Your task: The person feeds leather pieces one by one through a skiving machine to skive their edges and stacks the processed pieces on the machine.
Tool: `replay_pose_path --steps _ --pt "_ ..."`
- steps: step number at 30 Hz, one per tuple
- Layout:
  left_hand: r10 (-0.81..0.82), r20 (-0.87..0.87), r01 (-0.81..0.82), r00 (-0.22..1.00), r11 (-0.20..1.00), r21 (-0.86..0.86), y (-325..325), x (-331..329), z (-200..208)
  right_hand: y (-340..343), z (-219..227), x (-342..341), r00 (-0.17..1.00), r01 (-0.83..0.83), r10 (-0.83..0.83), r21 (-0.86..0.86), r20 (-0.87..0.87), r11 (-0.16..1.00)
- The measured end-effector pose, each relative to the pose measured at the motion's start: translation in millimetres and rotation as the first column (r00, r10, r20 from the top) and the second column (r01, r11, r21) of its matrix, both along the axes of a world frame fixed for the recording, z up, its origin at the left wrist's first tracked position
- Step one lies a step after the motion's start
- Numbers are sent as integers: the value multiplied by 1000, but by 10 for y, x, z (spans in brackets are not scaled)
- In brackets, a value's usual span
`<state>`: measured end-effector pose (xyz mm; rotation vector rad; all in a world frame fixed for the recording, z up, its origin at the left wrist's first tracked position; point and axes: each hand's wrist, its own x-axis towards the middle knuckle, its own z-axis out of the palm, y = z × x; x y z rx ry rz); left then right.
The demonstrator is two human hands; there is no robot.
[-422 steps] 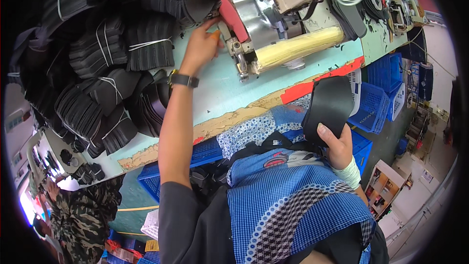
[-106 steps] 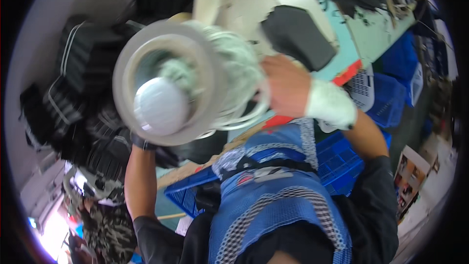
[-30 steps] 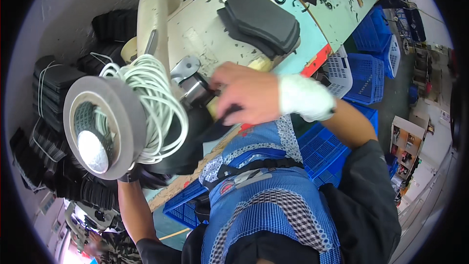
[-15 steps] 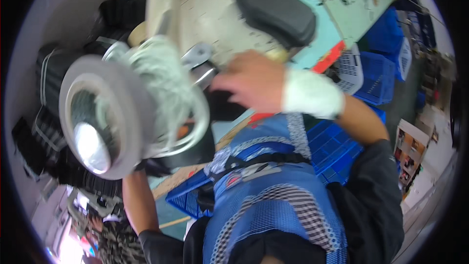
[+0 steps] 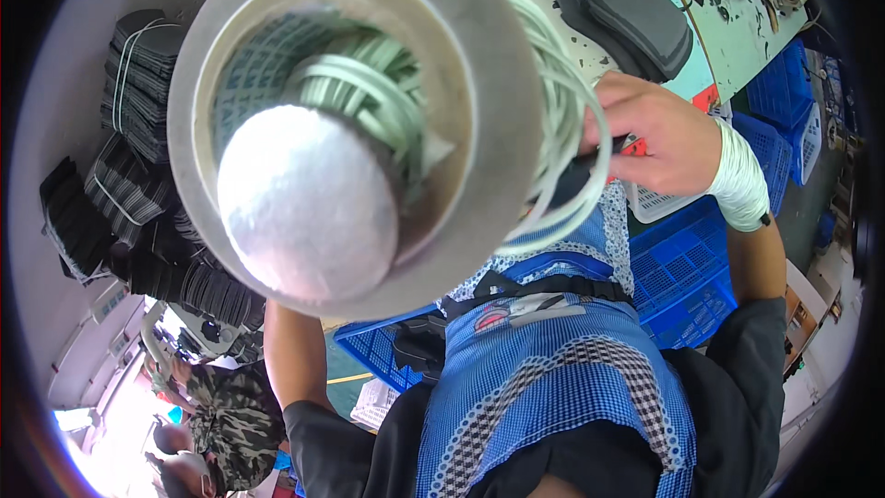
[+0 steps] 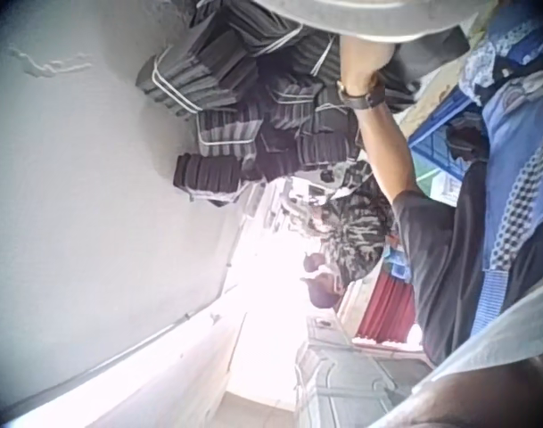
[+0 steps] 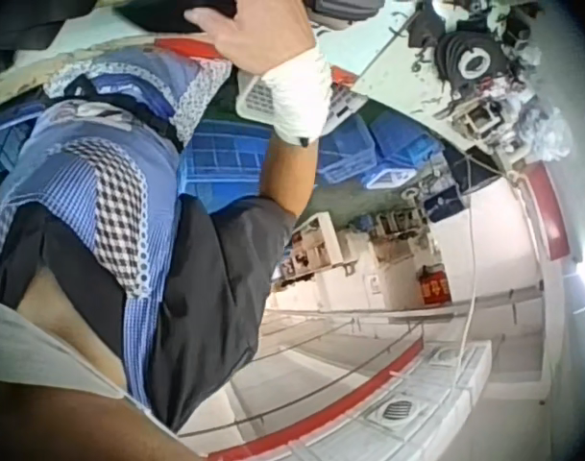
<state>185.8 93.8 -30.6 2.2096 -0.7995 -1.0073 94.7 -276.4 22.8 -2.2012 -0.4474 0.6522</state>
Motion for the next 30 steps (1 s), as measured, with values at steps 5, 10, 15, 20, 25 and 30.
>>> replay_pose_path --steps 5,10,15,20,25,30 --pt "63 -446 77 893 954 290 -546 135 185 481 -231 125 931 28 25 -140 364 990" --pt "305 -54 -291 951 939 185 -48 26 88 221 91 -56 983 118 -103 -96 151 988" --pt "218 -40 -204 975 954 220 -519 -57 221 307 -159 126 971 -90 74 63 227 994" --pt "162 -575 -56 802 979 196 -474 -131 255 304 137 -25 979 61 -52 -38 196 997" --pt "74 -878 -178 473 984 -13 -560 -643 384 -76 512 -3 490 648 -300 -112 819 753" --pt "-56 -870 -367 490 892 -264 -1151 -988 388 -256 93 165 375 619 -281 -13 883 786"
